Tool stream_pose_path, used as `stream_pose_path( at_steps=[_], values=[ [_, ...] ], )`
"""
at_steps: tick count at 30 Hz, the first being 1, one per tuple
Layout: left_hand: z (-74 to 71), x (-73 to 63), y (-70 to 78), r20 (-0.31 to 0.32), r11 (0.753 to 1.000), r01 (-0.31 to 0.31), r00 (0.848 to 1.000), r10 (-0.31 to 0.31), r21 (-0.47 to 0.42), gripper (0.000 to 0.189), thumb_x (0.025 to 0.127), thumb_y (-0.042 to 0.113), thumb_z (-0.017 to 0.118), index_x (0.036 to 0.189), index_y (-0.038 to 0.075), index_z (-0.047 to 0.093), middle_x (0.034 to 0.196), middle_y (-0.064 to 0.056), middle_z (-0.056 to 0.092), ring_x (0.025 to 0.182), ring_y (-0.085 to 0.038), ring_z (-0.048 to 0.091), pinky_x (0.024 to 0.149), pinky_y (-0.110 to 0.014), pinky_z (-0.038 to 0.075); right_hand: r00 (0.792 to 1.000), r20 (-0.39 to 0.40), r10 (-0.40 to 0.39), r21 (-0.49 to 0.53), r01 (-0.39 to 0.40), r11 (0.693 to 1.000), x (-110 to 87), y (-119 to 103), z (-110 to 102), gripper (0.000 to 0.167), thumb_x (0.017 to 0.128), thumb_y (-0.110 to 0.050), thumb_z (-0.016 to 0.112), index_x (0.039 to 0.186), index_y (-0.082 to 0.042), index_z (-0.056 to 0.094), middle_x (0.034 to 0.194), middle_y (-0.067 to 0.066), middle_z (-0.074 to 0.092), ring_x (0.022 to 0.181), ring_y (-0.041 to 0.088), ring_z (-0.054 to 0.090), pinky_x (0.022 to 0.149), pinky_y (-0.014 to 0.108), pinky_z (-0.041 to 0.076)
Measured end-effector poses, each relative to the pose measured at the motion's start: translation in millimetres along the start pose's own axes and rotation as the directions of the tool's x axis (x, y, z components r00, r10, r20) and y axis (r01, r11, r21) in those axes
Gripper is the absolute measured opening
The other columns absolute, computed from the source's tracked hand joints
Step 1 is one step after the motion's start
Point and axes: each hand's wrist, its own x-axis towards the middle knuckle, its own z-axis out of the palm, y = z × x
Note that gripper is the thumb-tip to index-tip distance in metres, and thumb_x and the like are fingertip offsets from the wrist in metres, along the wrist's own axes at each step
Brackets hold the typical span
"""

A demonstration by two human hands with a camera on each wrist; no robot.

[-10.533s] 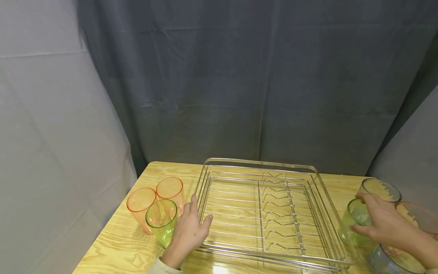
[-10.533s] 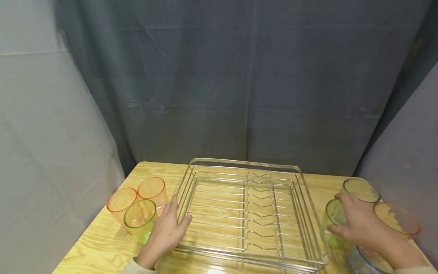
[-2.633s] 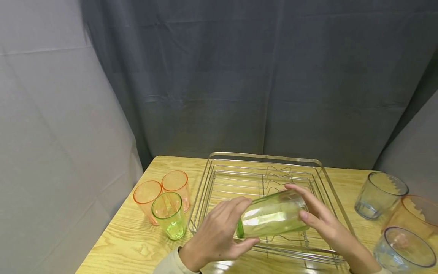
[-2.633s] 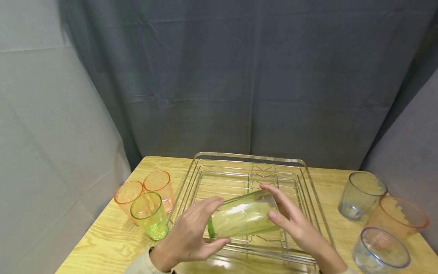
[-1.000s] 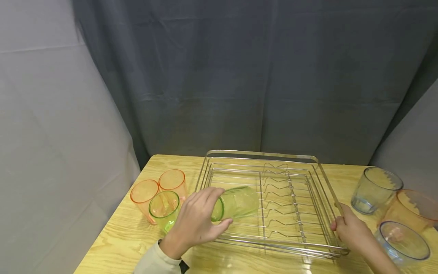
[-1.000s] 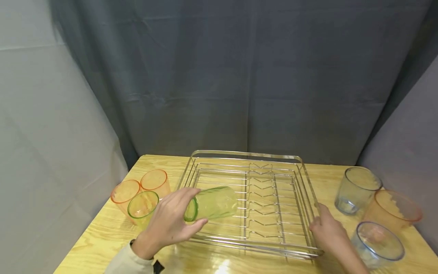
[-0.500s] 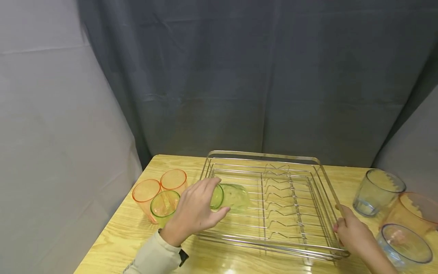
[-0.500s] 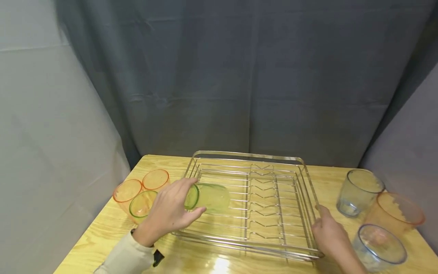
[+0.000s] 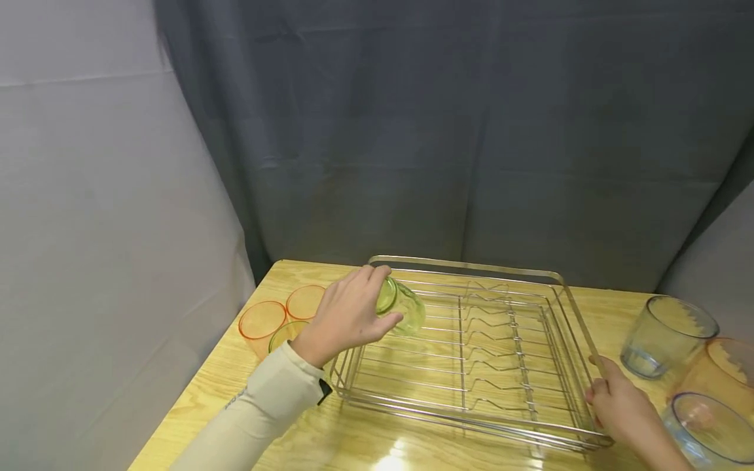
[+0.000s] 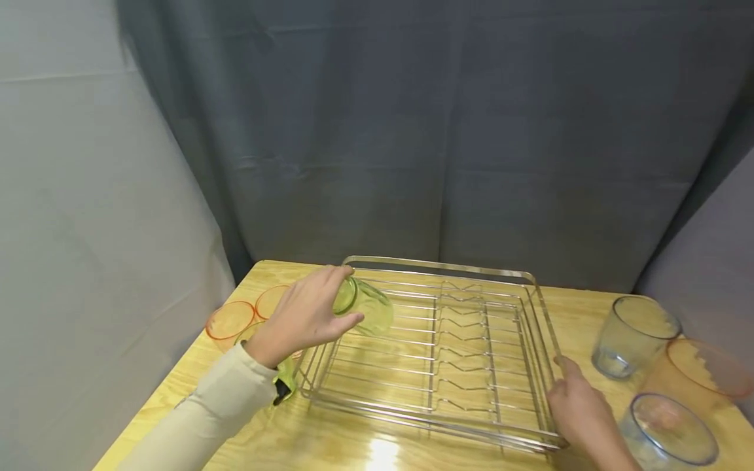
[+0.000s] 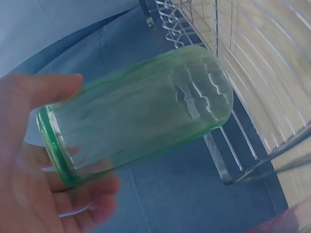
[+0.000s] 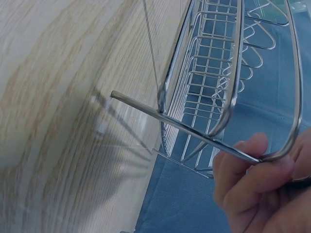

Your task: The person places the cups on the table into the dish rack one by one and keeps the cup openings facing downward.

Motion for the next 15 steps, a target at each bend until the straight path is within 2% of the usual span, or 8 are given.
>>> stream_pose_path(
  at_steps=[6,11,15],
  values=[
    [-4.0,18.5,-6.3,0.113,0.999,0.034,0.993,-0.034,0.003,0.066,0.084,0.05,0.07,0.133,0.008,0.054,0.102,-0.007,0.068,0.073,-0.019,0.062,0.055,-0.03,0.05,1.0,-0.01,-0.005,-0.002,0.005,1.0,-0.1,2.8,0.4,0.053,0.105,-0.014,0.012,0.149,0.015,0.011,0.094,0.008,0.06,0.063,0.014,0.057,0.053,0.027,0.045],
    [-3.4,31.5,-14.2,0.185,0.997,0.075,0.98,-0.078,0.019,0.056,0.085,0.048,0.068,0.123,0.009,0.057,0.09,-0.004,0.063,0.066,-0.017,0.056,0.052,-0.027,0.045,1.0,-0.009,-0.004,0.008,0.004,1.0,1.3,1.8,1.1,0.052,0.105,-0.015,0.011,0.148,0.014,0.012,0.092,0.006,0.06,0.061,0.014,0.056,0.053,0.027,0.044],
    [-1.2,41.5,-19.3,0.227,0.995,0.101,0.969,-0.102,0.014,0.053,0.086,0.051,0.067,0.118,0.011,0.056,0.088,-0.003,0.061,0.064,-0.016,0.055,0.048,-0.028,0.042,1.0,-0.006,0.007,0.015,-0.007,1.0,0.7,1.8,0.8,0.052,0.106,-0.016,0.012,0.149,0.014,0.013,0.093,0.005,0.06,0.062,0.014,0.056,0.054,0.027,0.044]
  ],
)
